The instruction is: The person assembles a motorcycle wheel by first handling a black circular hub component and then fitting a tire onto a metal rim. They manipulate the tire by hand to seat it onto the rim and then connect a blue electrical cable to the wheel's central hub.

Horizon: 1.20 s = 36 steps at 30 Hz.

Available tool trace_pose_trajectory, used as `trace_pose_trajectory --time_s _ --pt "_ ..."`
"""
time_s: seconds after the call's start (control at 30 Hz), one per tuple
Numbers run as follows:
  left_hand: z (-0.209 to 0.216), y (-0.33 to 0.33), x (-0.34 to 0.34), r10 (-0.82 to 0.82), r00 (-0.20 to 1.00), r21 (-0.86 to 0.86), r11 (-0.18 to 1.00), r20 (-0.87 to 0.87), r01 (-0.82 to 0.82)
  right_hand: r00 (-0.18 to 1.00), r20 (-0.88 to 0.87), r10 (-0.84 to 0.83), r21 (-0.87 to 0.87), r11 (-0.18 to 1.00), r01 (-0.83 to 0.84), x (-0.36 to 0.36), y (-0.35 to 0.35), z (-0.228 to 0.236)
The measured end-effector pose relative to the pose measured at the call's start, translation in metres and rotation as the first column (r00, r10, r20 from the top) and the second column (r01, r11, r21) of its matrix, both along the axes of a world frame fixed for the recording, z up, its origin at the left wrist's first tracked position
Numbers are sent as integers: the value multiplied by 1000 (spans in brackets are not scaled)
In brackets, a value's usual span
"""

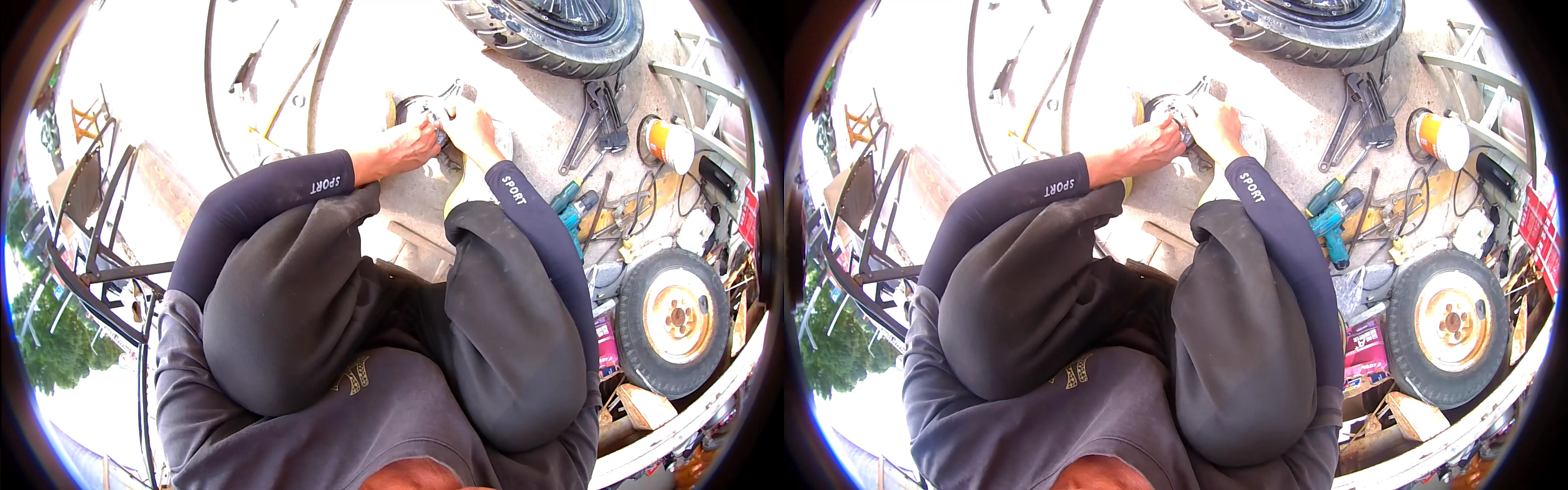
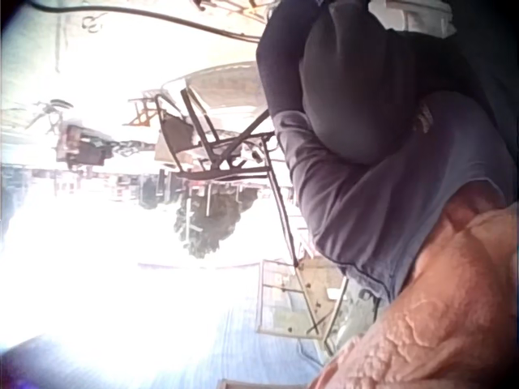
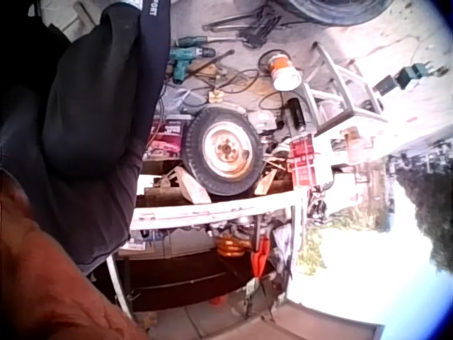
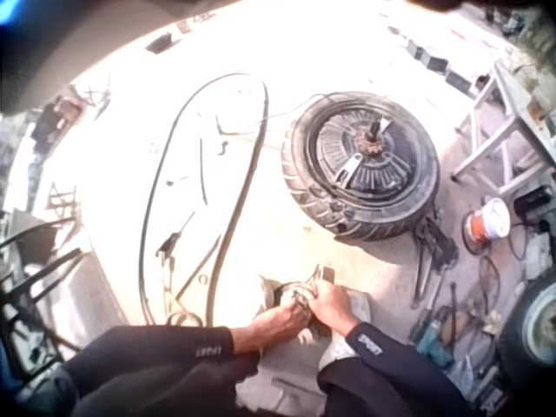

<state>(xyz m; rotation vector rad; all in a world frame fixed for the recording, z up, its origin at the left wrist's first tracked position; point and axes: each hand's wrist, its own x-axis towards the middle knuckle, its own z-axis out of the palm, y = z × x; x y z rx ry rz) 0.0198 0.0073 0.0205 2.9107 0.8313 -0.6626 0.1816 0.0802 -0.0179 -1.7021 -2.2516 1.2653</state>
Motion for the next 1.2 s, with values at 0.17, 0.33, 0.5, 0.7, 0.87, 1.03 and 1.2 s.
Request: trace_pose_trajectory --time_s 0.17,0.33,0.5,0.7,0.87,1.03,1.2 --pt "-14 4 -5 72 980 7 997 187 -75 999 13 40 21 999 -40 0 2 7" --pt "-10 14 3 145 964 -38 989 222 -140 987 110 118 -87 990 -108 -10 8 22" --pt "4 38 8 -24 997 -249 968 67 40 983 167 78 13 997 -81 -8 6 12" --pt "-1 27 -13 30 984 -167 986 174 0 967 215 135 -63 990 -124 -19 12 21" --pt "-28 14 -20 76 953 -46 997 294 -66 966 212 150 -45 989 -144 -22 14 26" --pt "-38 11 -11 76 948 -17 997 308 -75 971 215 105 -30 994 -101 -16 10 22" --pt "-21 21 -7 96 959 -94 993 266 -73 957 272 99 -72 994 -82 -20 12 20"
